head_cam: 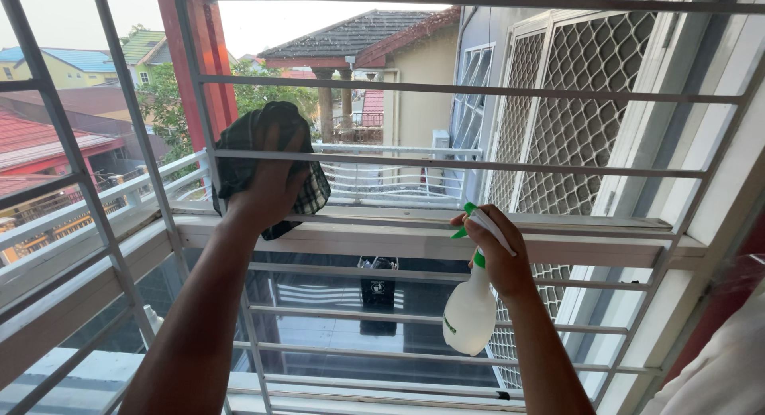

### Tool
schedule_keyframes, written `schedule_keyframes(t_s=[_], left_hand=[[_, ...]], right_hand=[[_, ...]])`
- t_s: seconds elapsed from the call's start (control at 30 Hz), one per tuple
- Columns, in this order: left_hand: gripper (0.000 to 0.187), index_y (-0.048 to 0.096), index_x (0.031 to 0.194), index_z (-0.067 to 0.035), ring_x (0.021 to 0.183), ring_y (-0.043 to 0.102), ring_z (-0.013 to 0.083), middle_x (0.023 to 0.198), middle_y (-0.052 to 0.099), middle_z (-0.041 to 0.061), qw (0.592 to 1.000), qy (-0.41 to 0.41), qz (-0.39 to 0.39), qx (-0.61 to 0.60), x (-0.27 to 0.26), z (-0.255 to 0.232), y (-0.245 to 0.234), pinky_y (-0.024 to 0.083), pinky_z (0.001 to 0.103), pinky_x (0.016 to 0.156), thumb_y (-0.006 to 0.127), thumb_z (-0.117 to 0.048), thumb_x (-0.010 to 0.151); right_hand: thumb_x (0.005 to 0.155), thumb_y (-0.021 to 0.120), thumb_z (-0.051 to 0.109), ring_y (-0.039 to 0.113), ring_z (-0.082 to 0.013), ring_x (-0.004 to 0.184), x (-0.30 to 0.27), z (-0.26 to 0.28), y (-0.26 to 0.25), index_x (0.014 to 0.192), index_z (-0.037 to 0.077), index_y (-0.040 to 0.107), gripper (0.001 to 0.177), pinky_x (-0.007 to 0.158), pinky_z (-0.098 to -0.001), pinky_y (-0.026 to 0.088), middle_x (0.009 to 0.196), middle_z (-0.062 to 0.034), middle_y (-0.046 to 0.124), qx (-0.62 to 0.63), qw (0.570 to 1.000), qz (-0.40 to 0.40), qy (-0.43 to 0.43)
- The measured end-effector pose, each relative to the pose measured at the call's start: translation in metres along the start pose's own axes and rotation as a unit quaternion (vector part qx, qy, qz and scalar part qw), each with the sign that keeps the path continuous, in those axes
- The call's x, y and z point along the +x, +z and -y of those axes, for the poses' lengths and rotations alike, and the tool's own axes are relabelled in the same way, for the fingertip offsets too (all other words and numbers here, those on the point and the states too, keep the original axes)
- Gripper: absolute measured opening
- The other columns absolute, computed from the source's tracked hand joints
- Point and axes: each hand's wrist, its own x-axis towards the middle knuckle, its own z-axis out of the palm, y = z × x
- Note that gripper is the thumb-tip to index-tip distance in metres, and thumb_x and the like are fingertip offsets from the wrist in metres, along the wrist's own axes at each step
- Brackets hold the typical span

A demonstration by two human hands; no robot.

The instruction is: The person wipes the horizontal bars and glass panes of a window using a cloth and a spray bottle.

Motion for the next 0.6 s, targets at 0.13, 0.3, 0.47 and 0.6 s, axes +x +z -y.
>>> schedule_keyframes(t_s=[0.13, 0.3, 0.47, 0.6], left_hand=[[0.069, 0.036, 0.161, -0.014, 0.155, 0.01, 0.0509, 0.167, 0.017, 0.031, 0.999, -0.04, 0.029, -0.011, -0.008, -0.002, -0.008, 0.013, 0.062, 0.122, 0.062, -0.026, 0.098], [0.068, 0.043, 0.154, -0.014, 0.151, 0.017, 0.0494, 0.163, 0.023, 0.03, 0.996, -0.075, 0.035, 0.031, -0.021, -0.016, -0.022, 0.018, 0.062, 0.121, 0.069, -0.02, 0.091], [0.057, 0.052, 0.142, -0.005, 0.141, 0.033, 0.0506, 0.148, 0.038, 0.029, 0.997, -0.079, -0.001, 0.001, -0.034, -0.024, -0.024, 0.031, 0.058, 0.115, 0.068, -0.012, 0.088], [0.027, 0.062, 0.118, -0.002, 0.126, 0.052, 0.0416, 0.122, 0.058, 0.021, 0.998, -0.057, -0.016, 0.02, -0.043, -0.028, -0.024, 0.043, 0.049, 0.108, 0.063, -0.016, 0.096]], right_hand=[[0.095, 0.059, 0.03, 0.062, -0.0092, 0.065, 0.0, 0.001, 0.0, 0.1, 0.011, 0.066, 0.021, 0.052, -0.0269, 0.052, 0.101, -0.0029, 0.077, -0.012, 1.0, 0.0, 0.011], [0.096, 0.058, 0.03, 0.062, -0.0099, 0.069, 0.001, -0.001, -0.001, 0.102, 0.011, 0.066, 0.021, 0.054, -0.0266, 0.052, 0.101, -0.0035, 0.077, -0.006, 1.0, 0.01, -0.002], [0.095, 0.059, 0.03, 0.064, -0.0089, 0.075, 0.0, 0.001, 0.0, 0.101, 0.012, 0.066, 0.021, 0.054, -0.027, 0.052, 0.101, -0.0023, 0.076, -0.017, 1.0, 0.009, 0.004], [0.095, 0.059, 0.031, 0.065, -0.0085, 0.079, -0.001, 0.002, 0.0, 0.1, 0.012, 0.066, 0.021, 0.056, -0.0275, 0.053, 0.102, -0.0008, 0.076, -0.019, 1.0, 0.01, 0.008]])
